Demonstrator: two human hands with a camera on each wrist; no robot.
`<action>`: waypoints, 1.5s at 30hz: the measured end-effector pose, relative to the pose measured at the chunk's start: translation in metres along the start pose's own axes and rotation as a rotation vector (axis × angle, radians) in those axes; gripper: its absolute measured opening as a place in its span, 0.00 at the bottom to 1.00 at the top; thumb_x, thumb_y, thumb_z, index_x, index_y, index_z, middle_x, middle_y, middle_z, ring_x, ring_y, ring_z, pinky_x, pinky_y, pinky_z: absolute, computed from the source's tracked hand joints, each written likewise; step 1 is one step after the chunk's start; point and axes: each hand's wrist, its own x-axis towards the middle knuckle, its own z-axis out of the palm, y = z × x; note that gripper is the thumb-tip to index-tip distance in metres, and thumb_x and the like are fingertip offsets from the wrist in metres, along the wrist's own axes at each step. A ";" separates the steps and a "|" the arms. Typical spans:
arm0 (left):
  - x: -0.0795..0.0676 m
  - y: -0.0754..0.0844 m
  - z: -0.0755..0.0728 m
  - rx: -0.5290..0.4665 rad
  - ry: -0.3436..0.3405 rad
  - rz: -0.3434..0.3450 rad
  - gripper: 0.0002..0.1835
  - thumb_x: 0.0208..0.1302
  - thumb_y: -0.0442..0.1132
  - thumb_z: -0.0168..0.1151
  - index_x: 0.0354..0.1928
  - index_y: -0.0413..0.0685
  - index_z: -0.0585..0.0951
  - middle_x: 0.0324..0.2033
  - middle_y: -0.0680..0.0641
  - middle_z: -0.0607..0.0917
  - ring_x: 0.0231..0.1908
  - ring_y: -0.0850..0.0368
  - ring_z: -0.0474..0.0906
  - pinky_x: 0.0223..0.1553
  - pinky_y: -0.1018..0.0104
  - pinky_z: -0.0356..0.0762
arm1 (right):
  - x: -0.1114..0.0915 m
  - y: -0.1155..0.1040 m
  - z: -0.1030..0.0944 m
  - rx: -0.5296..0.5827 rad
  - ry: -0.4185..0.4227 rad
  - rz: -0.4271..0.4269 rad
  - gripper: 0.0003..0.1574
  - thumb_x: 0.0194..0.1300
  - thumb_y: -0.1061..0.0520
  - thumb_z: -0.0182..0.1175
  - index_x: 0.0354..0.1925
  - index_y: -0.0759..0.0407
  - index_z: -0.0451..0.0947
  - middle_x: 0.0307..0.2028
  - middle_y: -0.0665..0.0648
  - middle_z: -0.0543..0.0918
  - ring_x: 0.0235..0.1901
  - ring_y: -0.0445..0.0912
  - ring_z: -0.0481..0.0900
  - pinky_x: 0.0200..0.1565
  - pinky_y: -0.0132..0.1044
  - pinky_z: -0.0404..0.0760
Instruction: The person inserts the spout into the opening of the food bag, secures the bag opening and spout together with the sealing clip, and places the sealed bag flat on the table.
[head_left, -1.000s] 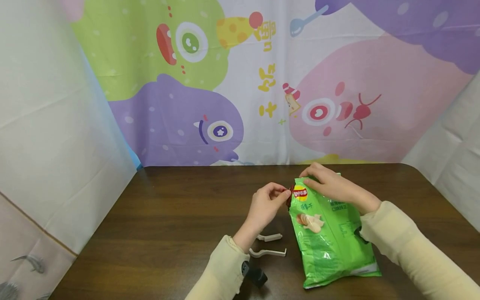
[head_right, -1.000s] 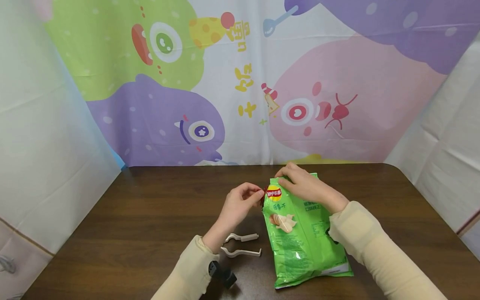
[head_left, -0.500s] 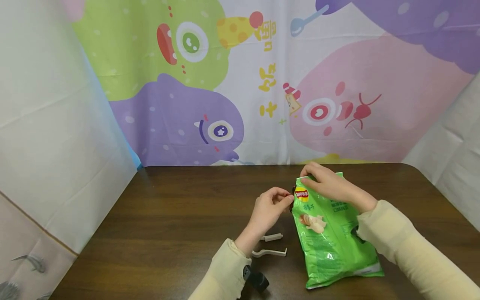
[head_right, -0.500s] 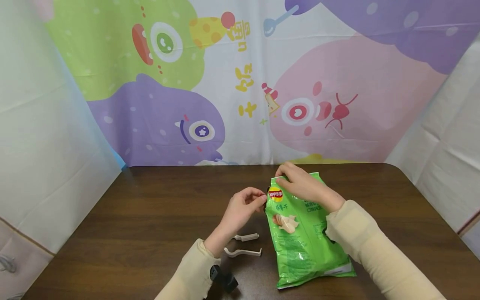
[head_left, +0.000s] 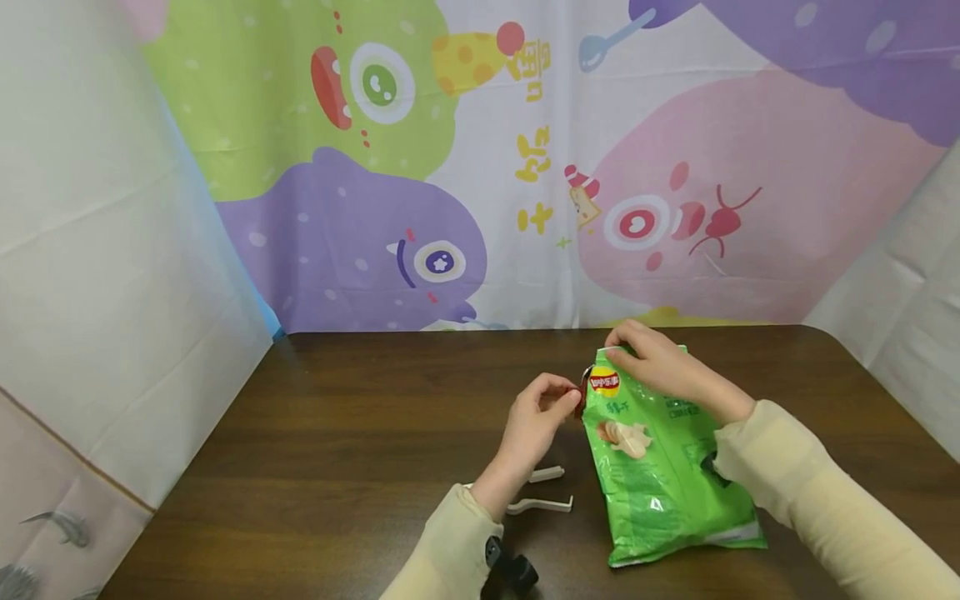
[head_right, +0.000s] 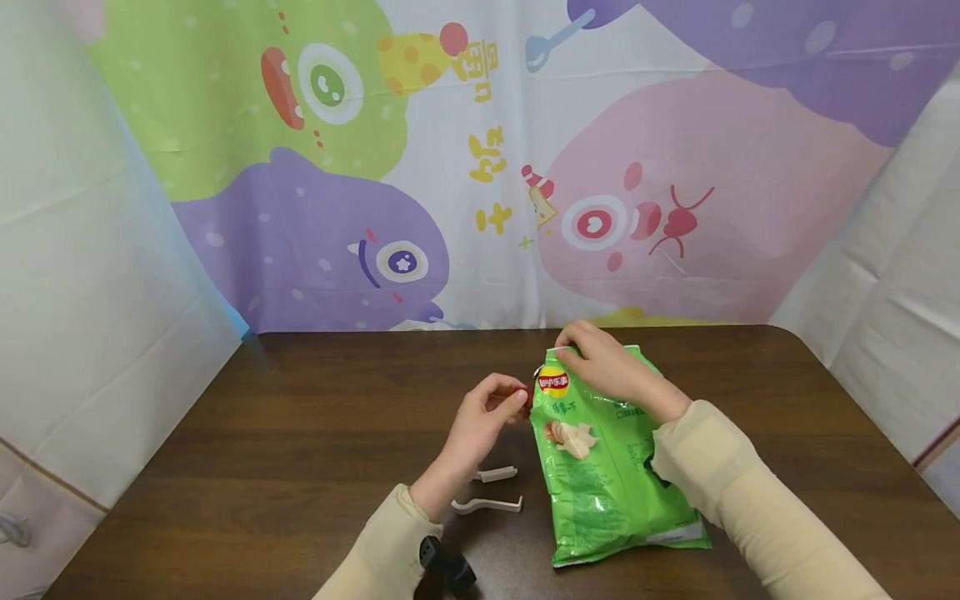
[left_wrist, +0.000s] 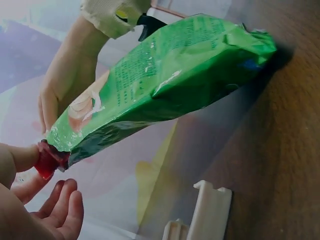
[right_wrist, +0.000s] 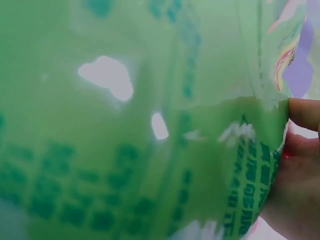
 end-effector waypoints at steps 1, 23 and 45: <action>0.001 0.000 0.000 -0.020 0.016 -0.005 0.09 0.54 0.43 0.57 0.35 0.48 0.76 0.30 0.51 0.78 0.29 0.60 0.73 0.30 0.69 0.71 | 0.000 0.000 0.000 0.004 -0.001 0.002 0.11 0.64 0.50 0.43 0.37 0.55 0.67 0.38 0.53 0.69 0.33 0.45 0.67 0.35 0.39 0.65; -0.001 0.000 0.002 -0.108 -0.032 -0.002 0.09 0.55 0.36 0.56 0.36 0.38 0.74 0.29 0.44 0.79 0.25 0.61 0.76 0.32 0.60 0.75 | 0.004 -0.005 -0.002 0.020 -0.007 0.008 0.10 0.63 0.51 0.45 0.35 0.55 0.67 0.36 0.53 0.70 0.32 0.45 0.66 0.36 0.38 0.65; -0.005 0.007 -0.002 -0.128 -0.063 -0.002 0.07 0.54 0.34 0.56 0.35 0.39 0.74 0.28 0.44 0.80 0.29 0.47 0.77 0.29 0.68 0.75 | 0.005 -0.012 -0.004 0.133 -0.227 0.045 0.25 0.47 0.41 0.60 0.26 0.57 0.62 0.18 0.50 0.67 0.16 0.40 0.61 0.23 0.34 0.64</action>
